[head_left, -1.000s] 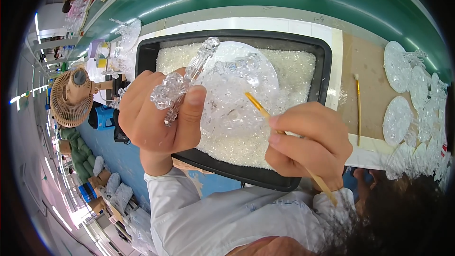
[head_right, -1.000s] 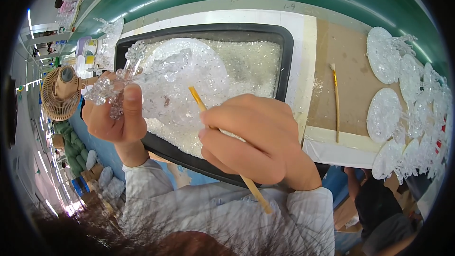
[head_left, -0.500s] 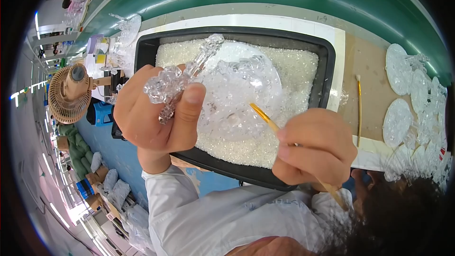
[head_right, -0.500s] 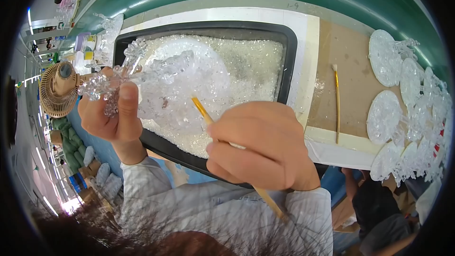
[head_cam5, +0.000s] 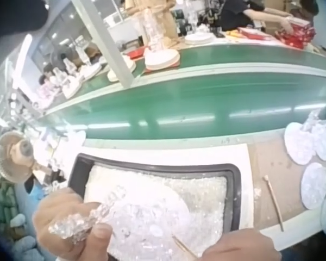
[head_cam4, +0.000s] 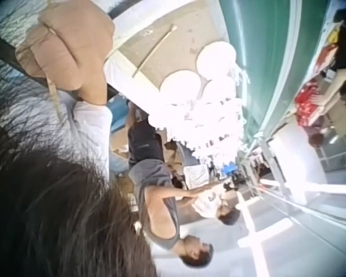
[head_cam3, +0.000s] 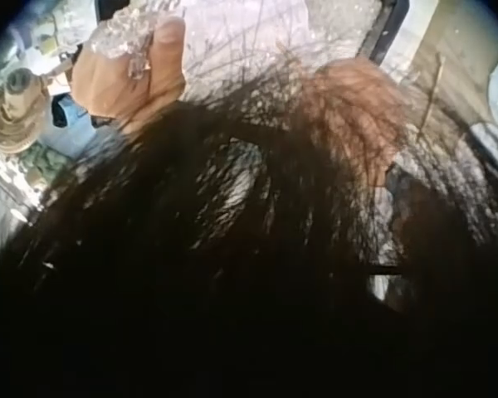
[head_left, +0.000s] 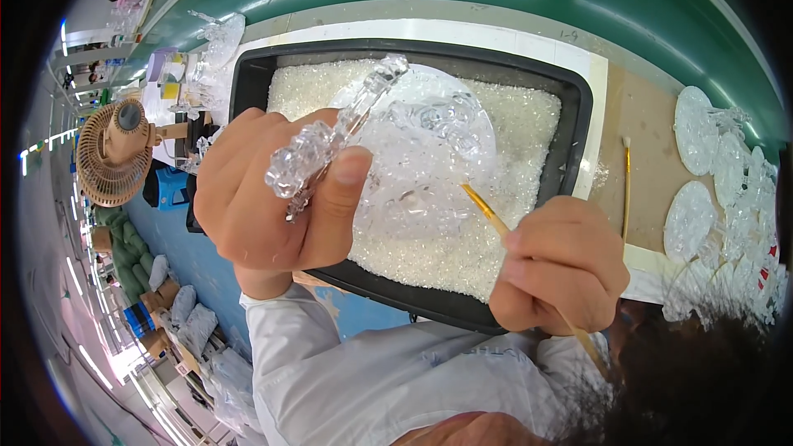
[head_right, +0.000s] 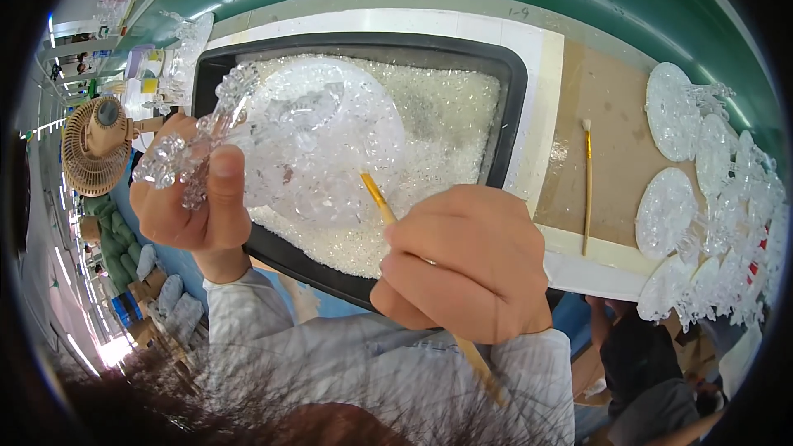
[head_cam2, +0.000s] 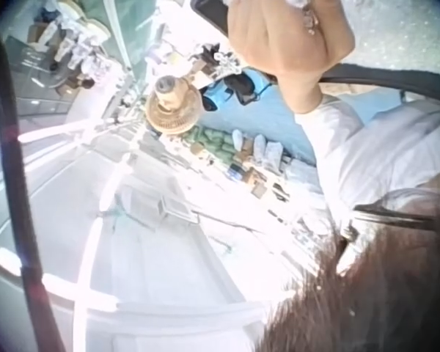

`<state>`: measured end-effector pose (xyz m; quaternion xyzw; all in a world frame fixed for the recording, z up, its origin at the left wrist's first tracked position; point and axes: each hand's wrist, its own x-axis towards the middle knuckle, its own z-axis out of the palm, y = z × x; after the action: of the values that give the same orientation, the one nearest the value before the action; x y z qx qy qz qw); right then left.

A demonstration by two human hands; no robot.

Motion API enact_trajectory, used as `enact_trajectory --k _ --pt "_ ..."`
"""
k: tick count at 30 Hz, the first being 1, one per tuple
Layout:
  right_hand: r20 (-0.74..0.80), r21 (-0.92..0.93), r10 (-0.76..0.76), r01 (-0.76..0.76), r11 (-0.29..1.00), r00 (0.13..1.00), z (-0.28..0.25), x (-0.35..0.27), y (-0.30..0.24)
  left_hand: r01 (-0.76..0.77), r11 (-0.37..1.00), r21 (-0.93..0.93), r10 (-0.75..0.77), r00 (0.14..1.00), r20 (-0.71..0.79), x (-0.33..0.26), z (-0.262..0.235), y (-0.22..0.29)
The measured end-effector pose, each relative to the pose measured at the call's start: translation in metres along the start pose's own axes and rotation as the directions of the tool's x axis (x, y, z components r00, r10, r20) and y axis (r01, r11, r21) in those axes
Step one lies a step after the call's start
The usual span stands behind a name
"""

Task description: Applying adhesive with a brush to clear ornaments and coating them with small decorative beads.

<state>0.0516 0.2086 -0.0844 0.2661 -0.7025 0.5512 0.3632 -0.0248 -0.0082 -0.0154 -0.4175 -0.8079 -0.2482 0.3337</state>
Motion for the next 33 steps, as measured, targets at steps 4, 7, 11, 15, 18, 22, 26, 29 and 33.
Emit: enact_trajectory --k 4,7,11,15,18,22,26,29,33 --pt "0.001 -0.018 -0.002 0.002 1.000 1.000 0.003 0.001 0.002 0.016 1.000 -0.004 -0.016 1.000 0.025 0.000 -0.003 0.001" --pt "-0.005 0.073 -0.050 0.051 0.996 0.999 -0.002 -0.005 0.003 -0.002 1.000 -0.027 0.002 1.000 -0.012 0.000 -0.001 -0.002" --pt "-0.019 0.017 -0.044 0.044 0.999 0.999 0.004 -0.001 0.005 0.016 1.000 -0.003 -0.016 1.000 0.009 0.000 -0.004 0.000" --pt "-0.038 0.033 -0.067 0.068 0.997 0.997 0.002 -0.002 0.006 -0.001 1.000 -0.023 0.000 1.000 -0.016 0.001 -0.001 -0.003" --pt "-0.051 0.042 -0.067 0.070 0.997 0.996 0.001 -0.004 0.004 0.005 1.000 -0.019 -0.005 1.000 -0.021 0.000 -0.005 -0.002" --pt "-0.113 0.032 -0.077 0.081 0.996 0.991 0.001 -0.002 0.007 0.021 0.999 -0.031 -0.024 0.996 -0.087 -0.001 -0.001 -0.006" --pt "-0.079 0.083 -0.105 0.112 0.990 0.991 0.004 -0.005 0.010 0.060 0.998 0.000 -0.060 0.998 -0.009 -0.001 -0.005 -0.009" --pt "-0.202 0.054 -0.108 0.121 0.991 0.973 0.008 -0.001 0.009 0.008 0.998 -0.065 -0.014 0.996 -0.088 -0.004 -0.003 -0.018" --pt "-0.208 0.075 -0.097 0.115 0.990 0.973 0.009 -0.002 0.011 0.093 0.981 -0.170 -0.103 0.993 -0.050 -0.007 -0.004 -0.020"
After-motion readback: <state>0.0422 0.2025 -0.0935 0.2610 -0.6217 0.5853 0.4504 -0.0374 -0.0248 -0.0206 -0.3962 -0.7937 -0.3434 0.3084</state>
